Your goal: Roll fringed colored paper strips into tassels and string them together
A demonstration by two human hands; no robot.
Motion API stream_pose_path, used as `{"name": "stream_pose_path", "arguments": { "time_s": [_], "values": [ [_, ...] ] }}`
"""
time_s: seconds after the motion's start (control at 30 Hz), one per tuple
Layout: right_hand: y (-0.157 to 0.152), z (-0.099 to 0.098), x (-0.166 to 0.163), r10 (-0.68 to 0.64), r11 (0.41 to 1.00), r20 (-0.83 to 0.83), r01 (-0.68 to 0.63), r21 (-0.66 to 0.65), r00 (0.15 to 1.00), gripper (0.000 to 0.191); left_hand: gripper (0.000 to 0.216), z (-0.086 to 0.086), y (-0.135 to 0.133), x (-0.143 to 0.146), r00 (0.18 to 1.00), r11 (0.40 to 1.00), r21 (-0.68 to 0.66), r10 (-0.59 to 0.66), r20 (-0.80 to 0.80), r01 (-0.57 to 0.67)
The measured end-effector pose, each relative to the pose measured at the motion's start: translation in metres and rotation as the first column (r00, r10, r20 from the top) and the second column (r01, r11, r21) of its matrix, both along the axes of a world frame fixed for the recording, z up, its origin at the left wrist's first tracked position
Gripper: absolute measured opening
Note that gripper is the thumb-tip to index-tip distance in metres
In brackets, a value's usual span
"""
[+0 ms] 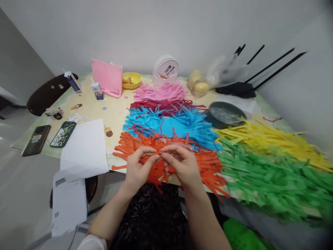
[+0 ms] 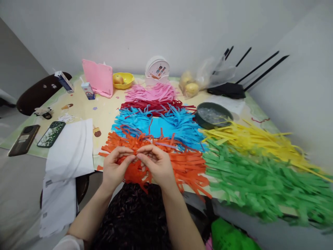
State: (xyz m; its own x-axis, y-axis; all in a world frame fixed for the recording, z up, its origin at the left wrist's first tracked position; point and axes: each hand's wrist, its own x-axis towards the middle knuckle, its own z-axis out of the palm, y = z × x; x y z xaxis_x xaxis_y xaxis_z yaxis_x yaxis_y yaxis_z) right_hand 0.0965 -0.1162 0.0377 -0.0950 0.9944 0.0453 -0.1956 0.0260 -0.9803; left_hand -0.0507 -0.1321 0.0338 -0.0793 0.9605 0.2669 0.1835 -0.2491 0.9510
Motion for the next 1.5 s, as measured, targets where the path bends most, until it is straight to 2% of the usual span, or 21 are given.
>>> {"name": "stream_pose_path", "arguments": {
  "time_s": [0.07, 0.17, 0.3, 0.37, 0.5, 0.57, 0.7, 0.83, 0.9, 1.03, 1.1, 1.2, 1.27, 1.43, 1.5],
  "values": [
    [-0.001, -0.003, -0.002, 0.031, 0.999, -0.051, -0.033, -0.036, 0.998, 0.022, 0.016, -0.002, -0.001, 0.003, 0.996, 1.0, -0.029, -0.008, 0.087, 0.01],
    [-0.004, -0.007, -0.005, 0.046, 0.998, -0.09, -0.05, -0.042, 0.995, 0.023, 0.018, -0.001, -0.001, 0.004, 0.992, 0.999, -0.022, -0.025, 0.127, 0.028],
    [-0.007, -0.008, -0.009, -0.112, 0.994, -0.02, 0.112, -0.001, 0.993, 0.024, 0.013, 0.001, -0.003, 0.002, 0.983, 0.991, -0.072, -0.104, 0.149, 0.115],
    [-0.007, -0.007, -0.011, -0.143, 0.99, 0.009, 0.143, 0.011, 0.99, 0.025, 0.012, 0.0, -0.004, 0.002, 0.981, 0.986, -0.088, -0.13, 0.145, 0.144],
    [-0.007, -0.007, -0.009, -0.009, 1.0, 0.026, 0.009, -0.016, 1.0, 0.026, 0.008, -0.004, -0.008, 0.002, 0.986, 0.986, -0.111, -0.107, 0.127, 0.121],
    [-0.006, -0.007, -0.004, 0.003, 1.0, 0.035, -0.003, -0.002, 0.999, 0.024, 0.009, -0.006, -0.01, 0.002, 0.981, 0.985, -0.124, -0.103, 0.163, 0.124],
    [-0.008, -0.005, 0.003, -0.131, 0.988, 0.146, 0.117, 0.1, 0.981, 0.017, 0.017, -0.003, -0.007, 0.0, 0.965, 0.976, -0.122, -0.15, 0.215, 0.178],
    [-0.013, 0.0, 0.0, -0.207, 0.965, 0.254, 0.155, 0.21, 0.945, 0.016, 0.011, 0.003, -0.004, -0.001, 0.99, 0.992, -0.069, -0.097, 0.099, 0.104],
    [-0.015, 0.001, -0.002, -0.266, 0.951, 0.231, 0.216, 0.22, 0.936, 0.017, 0.009, 0.002, -0.003, -0.002, 0.995, 0.995, -0.074, -0.063, 0.083, 0.07],
    [-0.015, 0.003, -0.002, -0.423, 0.89, 0.131, 0.385, 0.243, 0.897, 0.019, 0.013, -0.007, -0.001, -0.012, 0.986, 0.992, -0.129, 0.012, 0.166, 0.01],
    [-0.013, 0.006, -0.002, -0.409, 0.892, 0.157, 0.358, 0.276, 0.899, 0.015, 0.014, -0.01, -0.001, -0.019, 0.979, 0.987, -0.161, 0.044, 0.199, -0.011],
    [-0.01, 0.01, -0.008, -0.218, 0.949, 0.287, 0.134, 0.284, 0.933, 0.009, 0.015, -0.009, -0.003, -0.027, 0.982, 0.984, -0.177, 0.025, 0.187, 0.008],
    [-0.009, 0.011, -0.014, -0.134, 0.961, 0.332, 0.041, 0.272, 0.934, 0.011, 0.015, -0.006, -0.005, -0.028, 0.987, 0.986, -0.165, -0.005, 0.162, 0.032],
    [-0.009, 0.008, -0.029, -0.218, 0.942, 0.29, 0.123, 0.313, 0.932, 0.019, 0.016, -0.004, -0.013, -0.023, 0.995, 0.991, -0.131, -0.014, 0.098, 0.027],
    [-0.01, 0.005, -0.033, -0.244, 0.932, 0.282, 0.144, 0.333, 0.928, 0.02, 0.017, -0.005, -0.013, -0.033, 0.999, 0.994, -0.112, -0.01, 0.031, 0.014]
  ]
}}
